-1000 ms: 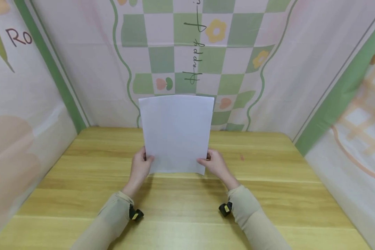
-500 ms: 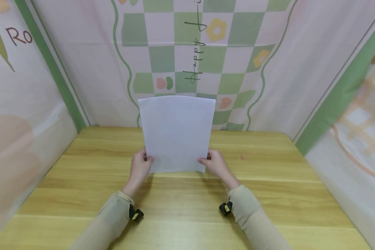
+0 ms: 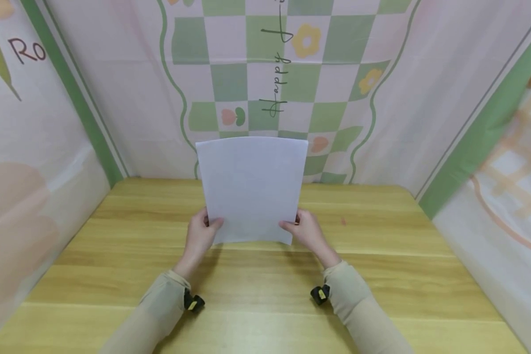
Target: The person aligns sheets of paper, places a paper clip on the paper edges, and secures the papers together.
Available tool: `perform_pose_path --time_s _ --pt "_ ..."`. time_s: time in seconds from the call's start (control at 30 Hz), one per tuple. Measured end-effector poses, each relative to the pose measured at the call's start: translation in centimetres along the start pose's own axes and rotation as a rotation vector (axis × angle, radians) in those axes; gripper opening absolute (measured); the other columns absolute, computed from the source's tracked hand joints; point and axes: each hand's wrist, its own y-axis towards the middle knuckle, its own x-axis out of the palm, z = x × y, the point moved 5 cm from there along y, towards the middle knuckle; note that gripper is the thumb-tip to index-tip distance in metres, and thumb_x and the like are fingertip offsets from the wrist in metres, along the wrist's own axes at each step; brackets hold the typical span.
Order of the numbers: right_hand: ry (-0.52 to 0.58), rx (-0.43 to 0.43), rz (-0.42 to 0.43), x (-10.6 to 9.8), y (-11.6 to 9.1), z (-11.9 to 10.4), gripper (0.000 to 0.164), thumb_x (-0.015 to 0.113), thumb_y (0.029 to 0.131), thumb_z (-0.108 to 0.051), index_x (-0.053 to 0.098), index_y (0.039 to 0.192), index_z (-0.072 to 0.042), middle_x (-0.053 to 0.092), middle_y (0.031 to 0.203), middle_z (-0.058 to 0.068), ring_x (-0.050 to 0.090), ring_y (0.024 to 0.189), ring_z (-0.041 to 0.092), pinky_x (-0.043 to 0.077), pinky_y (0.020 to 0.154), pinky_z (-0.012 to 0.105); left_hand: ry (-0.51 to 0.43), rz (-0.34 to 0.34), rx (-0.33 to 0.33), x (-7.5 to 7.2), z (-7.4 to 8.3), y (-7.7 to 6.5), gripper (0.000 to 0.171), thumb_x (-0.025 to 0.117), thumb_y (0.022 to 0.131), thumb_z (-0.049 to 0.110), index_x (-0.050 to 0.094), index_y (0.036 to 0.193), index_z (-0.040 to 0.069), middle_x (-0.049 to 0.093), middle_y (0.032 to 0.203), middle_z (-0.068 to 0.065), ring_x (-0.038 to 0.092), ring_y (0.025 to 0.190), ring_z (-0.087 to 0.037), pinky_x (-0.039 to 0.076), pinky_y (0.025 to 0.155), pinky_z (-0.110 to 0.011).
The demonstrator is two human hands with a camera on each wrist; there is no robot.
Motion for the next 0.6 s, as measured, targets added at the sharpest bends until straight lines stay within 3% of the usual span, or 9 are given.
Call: perform_pose_path --time_s 0.17,0.6 --pt "0.017 -0.01 0.006 -0.1 0.0 -0.3 0.032 0.068 0.087 -0.011 0.061 0.113 0.006 0.065 0.113 0.024 0.063 0.105 0.036 0.053 0.086 0.044 -0.038 0.012 -0.001 -0.1 0.3 0.0 0.039 0.06 0.09 0.009 0.054 0.128 0.002 0.059 0.126 -0.019 0.058 0.115 -0.031 0.047 0.097 -0.044" --pt "0.099 -0.007 0.055 -0.6 0.1 -1.2 0.04 0.067 0.088 -0.019 0.058 0.119 0.005 0.063 0.118 0.024 0.062 0.107 0.035 0.052 0.089 0.045 -0.088 0.052 0.05 -0.3 1.2 0.2 0.037 0.057 0.091 0.007 0.053 0.127 0.0 0.061 0.123 -0.021 0.06 0.111 -0.031 0.048 0.095 -0.043"
